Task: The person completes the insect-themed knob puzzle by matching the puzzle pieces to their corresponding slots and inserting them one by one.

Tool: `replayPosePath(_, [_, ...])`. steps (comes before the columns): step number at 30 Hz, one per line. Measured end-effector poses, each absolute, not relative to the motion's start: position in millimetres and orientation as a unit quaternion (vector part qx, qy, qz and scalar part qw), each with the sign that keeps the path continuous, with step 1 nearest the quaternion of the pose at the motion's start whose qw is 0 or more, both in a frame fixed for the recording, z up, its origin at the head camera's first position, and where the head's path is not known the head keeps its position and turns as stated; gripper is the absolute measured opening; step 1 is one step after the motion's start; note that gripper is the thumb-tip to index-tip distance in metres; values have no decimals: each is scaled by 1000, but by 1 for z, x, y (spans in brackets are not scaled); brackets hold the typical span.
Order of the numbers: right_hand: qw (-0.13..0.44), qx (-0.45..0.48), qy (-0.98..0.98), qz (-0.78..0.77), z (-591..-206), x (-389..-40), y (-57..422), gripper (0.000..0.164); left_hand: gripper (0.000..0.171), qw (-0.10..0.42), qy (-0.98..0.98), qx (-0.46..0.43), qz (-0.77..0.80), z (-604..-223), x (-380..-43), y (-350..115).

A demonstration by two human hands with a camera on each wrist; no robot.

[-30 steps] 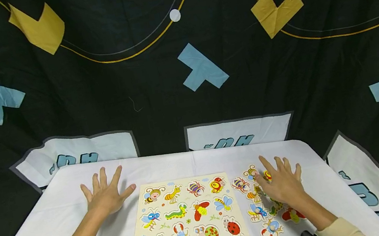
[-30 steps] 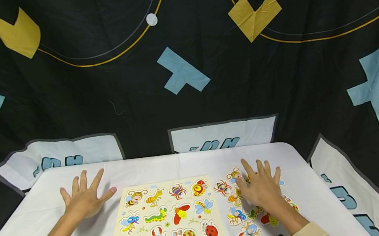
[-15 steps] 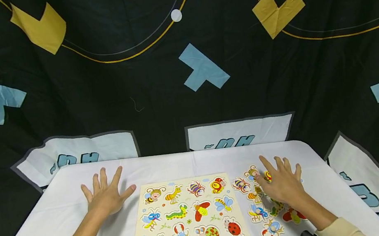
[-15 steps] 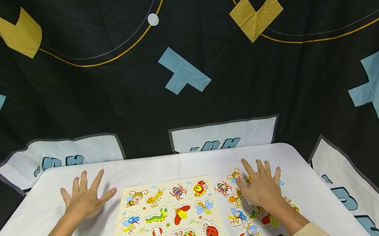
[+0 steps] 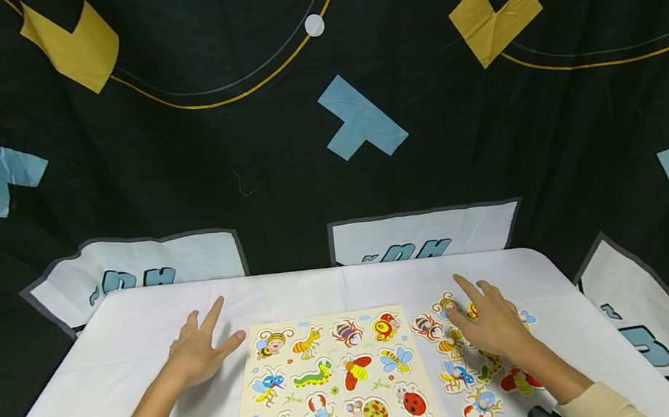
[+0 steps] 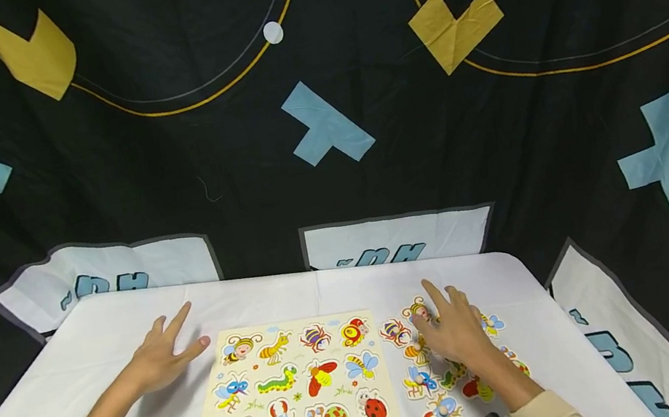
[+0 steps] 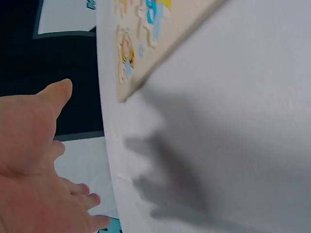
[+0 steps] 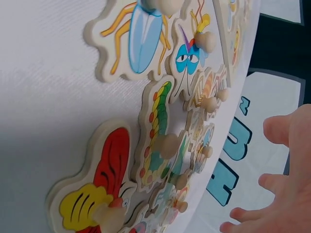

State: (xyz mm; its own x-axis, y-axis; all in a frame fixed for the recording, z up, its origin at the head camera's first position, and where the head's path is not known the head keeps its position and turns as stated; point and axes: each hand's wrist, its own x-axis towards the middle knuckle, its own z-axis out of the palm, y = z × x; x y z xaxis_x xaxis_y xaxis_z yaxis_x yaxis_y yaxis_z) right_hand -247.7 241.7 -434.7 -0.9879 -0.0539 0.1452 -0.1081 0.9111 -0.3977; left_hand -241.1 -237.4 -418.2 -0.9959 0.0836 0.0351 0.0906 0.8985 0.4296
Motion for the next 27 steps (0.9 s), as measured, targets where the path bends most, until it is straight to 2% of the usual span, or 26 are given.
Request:
replayPosePath(8, [61, 59, -961, 262, -434, -254, 241, 70, 93, -36, -952, -34, -302, -412, -237, -233])
replayPosePath(20, [49, 18, -941, 334, -433, -272, 242, 55, 75, -28, -923, 7, -384, -428, -235, -226])
replayPosePath(27, [61, -12, -927, 370, -435, -286, 244, 47, 72, -27, -915, 19, -402, -439, -230, -220])
